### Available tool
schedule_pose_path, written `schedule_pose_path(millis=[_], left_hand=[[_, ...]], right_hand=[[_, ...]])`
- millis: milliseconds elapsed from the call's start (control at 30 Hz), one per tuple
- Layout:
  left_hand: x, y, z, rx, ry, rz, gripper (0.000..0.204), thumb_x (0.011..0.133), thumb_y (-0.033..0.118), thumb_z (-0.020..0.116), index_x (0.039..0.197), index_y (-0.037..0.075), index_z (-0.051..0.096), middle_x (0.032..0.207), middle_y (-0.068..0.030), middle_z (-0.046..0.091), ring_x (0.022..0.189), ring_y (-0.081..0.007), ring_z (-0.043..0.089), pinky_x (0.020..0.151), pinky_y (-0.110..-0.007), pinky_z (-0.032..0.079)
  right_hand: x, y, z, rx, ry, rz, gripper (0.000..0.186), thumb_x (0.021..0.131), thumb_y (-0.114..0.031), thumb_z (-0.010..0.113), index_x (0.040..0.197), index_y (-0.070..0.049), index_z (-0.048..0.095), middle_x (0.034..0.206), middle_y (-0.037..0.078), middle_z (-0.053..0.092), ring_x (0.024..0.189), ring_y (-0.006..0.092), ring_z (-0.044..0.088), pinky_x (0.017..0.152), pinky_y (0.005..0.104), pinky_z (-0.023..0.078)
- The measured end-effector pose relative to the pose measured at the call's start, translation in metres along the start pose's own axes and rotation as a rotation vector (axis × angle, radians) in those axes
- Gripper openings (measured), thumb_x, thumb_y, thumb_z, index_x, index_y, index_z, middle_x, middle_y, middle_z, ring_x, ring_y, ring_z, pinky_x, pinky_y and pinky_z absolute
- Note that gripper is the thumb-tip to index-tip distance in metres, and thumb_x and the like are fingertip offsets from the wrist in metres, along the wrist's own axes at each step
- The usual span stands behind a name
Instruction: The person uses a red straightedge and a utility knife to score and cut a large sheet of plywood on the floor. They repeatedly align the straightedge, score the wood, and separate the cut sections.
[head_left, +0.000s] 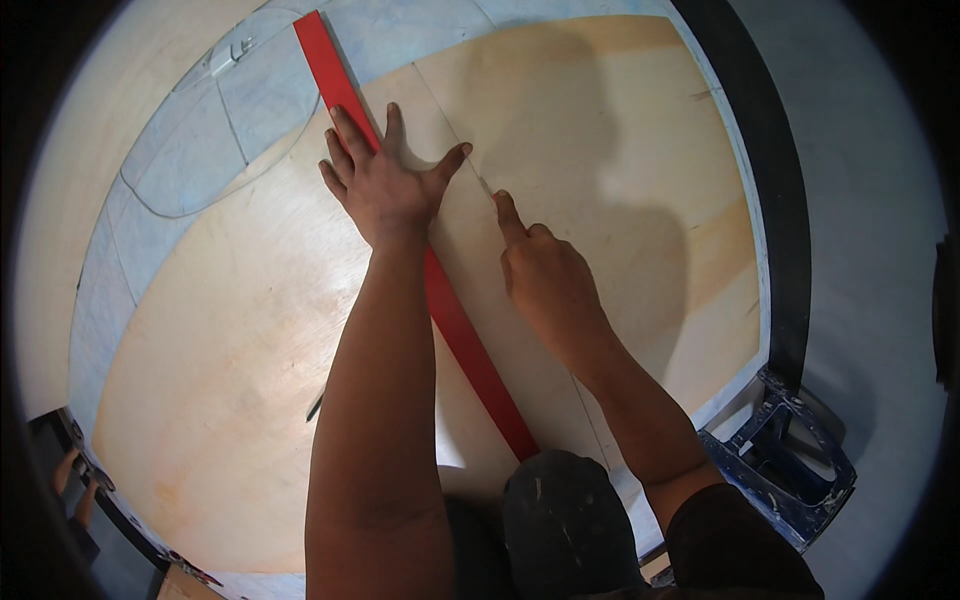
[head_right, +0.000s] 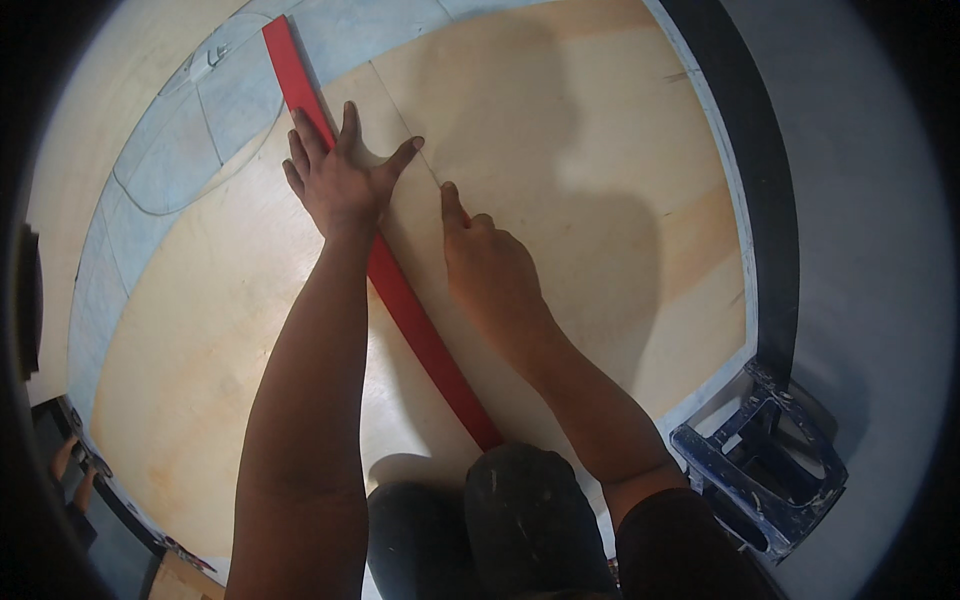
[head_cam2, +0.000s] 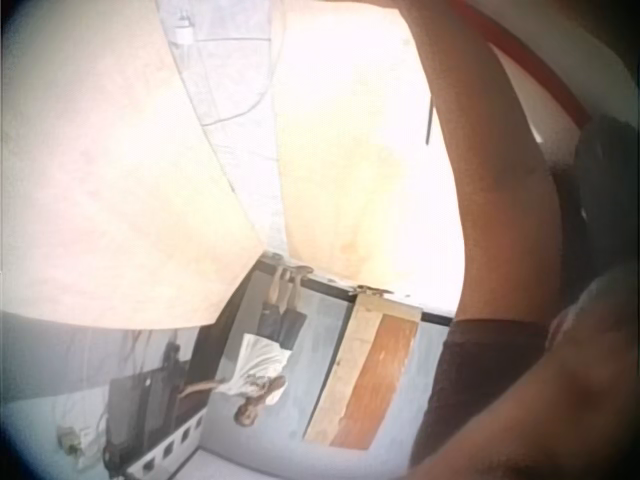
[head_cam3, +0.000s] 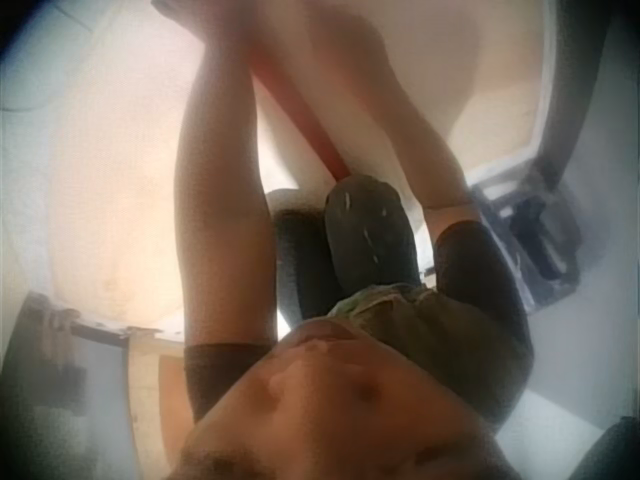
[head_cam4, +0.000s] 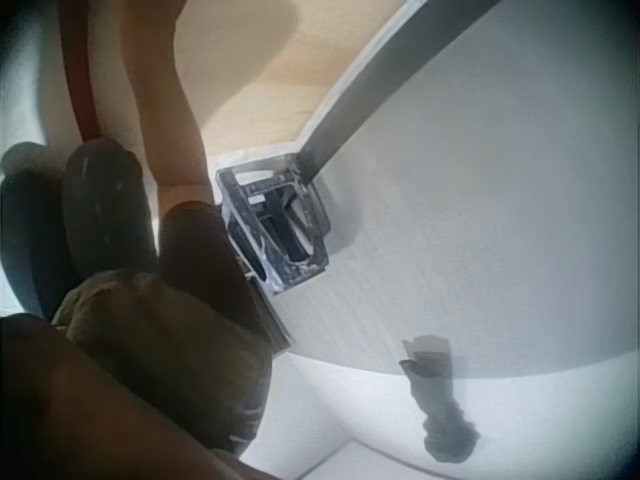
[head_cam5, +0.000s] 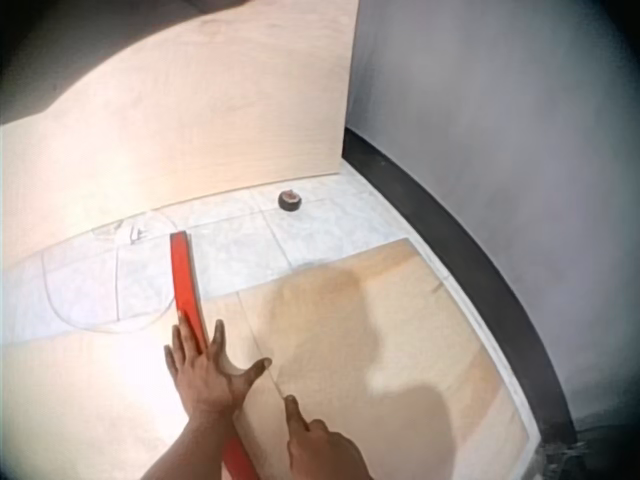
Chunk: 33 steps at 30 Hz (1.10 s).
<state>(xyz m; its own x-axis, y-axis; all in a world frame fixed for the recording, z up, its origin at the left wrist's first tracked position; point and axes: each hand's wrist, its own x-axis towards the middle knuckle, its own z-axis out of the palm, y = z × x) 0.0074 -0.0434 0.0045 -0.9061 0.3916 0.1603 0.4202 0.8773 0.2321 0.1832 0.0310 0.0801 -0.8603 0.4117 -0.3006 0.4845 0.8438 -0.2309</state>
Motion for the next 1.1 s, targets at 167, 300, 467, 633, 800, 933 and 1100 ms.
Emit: schedule_pose_path(millis=[167, 300, 467, 633, 800, 933, 1100], left_hand=[[0.000, 0.001, 0.001, 0.017, 0.010, -0.002, 0.111, 0.074, 0.096, 0.064, 0.159, 0.026, 0.055, 0.177, -0.0245, 0.020, 0.161, -0.0416, 0.026, 0.130, -0.056, 0.022], [0.000, 0.000, 0.001, 0.023, 0.027, 0.009, 0.111, 0.073, 0.095, 0.065, 0.159, 0.026, 0.056, 0.176, -0.0249, 0.021, 0.160, -0.0428, 0.027, 0.129, -0.056, 0.023], [-0.001, 0.001, 0.001, 0.022, 0.025, 0.009, 0.111, 0.073, 0.096, 0.064, 0.158, 0.026, 0.056, 0.176, -0.0250, 0.022, 0.160, -0.0429, 0.028, 0.129, -0.056, 0.023], [-0.001, 0.002, 0.003, 0.038, 0.032, 0.015, 0.111, 0.072, 0.097, 0.063, 0.158, 0.026, 0.056, 0.176, -0.0252, 0.022, 0.160, -0.0430, 0.029, 0.129, -0.056, 0.024], [-0.002, 0.001, 0.005, 0.038, 0.054, 0.021, 0.110, 0.073, 0.096, 0.064, 0.157, 0.026, 0.058, 0.175, -0.0254, 0.022, 0.160, -0.0425, 0.029, 0.129, -0.056, 0.024], [-0.003, 0.000, 0.007, 0.035, 0.058, 0.030, 0.108, 0.073, 0.095, 0.065, 0.156, 0.026, 0.058, 0.175, -0.0257, 0.023, 0.159, -0.0425, 0.029, 0.129, -0.056, 0.024], [-0.002, -0.001, 0.007, 0.074, 0.059, 0.027, 0.109, 0.074, 0.095, 0.065, 0.158, 0.027, 0.056, 0.175, -0.0263, 0.024, 0.159, -0.0434, 0.029, 0.129, -0.055, 0.024]], right_hand=[[-0.008, 0.000, -0.004, 0.028, -0.045, 0.020, 0.066, 0.101, -0.012, 0.064, 0.162, 0.000, 0.041, 0.096, 0.021, 0.071, 0.076, 0.0324, 0.077, 0.066, 0.0404, 0.064], [-0.020, 0.003, 0.000, -0.015, -0.051, 0.026, 0.064, 0.103, -0.015, 0.063, 0.162, -0.002, 0.041, 0.094, 0.020, 0.071, 0.075, 0.0325, 0.077, 0.065, 0.0408, 0.064], [-0.034, 0.009, 0.001, 0.005, -0.061, 0.025, 0.063, 0.105, -0.018, 0.061, 0.162, -0.004, 0.041, 0.093, 0.020, 0.070, 0.071, 0.0326, 0.076, 0.064, 0.0410, 0.064], [-0.052, 0.013, 0.003, 0.008, -0.079, 0.043, 0.063, 0.106, -0.018, 0.061, 0.163, -0.005, 0.040, 0.093, 0.020, 0.070, 0.070, 0.0328, 0.075, 0.063, 0.0405, 0.064], [-0.067, 0.017, 0.010, 0.009, -0.068, 0.040, 0.064, 0.105, -0.018, 0.062, 0.164, -0.005, 0.039, 0.095, 0.020, 0.069, 0.068, 0.0329, 0.075, 0.062, 0.0408, 0.064], [-0.086, 0.022, 0.012, 0.014, -0.096, 0.049, 0.066, 0.104, -0.018, 0.064, 0.164, -0.006, 0.039, 0.094, 0.018, 0.067, 0.066, 0.0318, 0.073, 0.061, 0.0401, 0.064], [-0.108, 0.025, 0.017, -0.002, -0.086, 0.041, 0.068, 0.103, -0.017, 0.065, 0.165, -0.006, 0.039, 0.091, 0.016, 0.065, 0.063, 0.0296, 0.072, 0.060, 0.0380, 0.063]])
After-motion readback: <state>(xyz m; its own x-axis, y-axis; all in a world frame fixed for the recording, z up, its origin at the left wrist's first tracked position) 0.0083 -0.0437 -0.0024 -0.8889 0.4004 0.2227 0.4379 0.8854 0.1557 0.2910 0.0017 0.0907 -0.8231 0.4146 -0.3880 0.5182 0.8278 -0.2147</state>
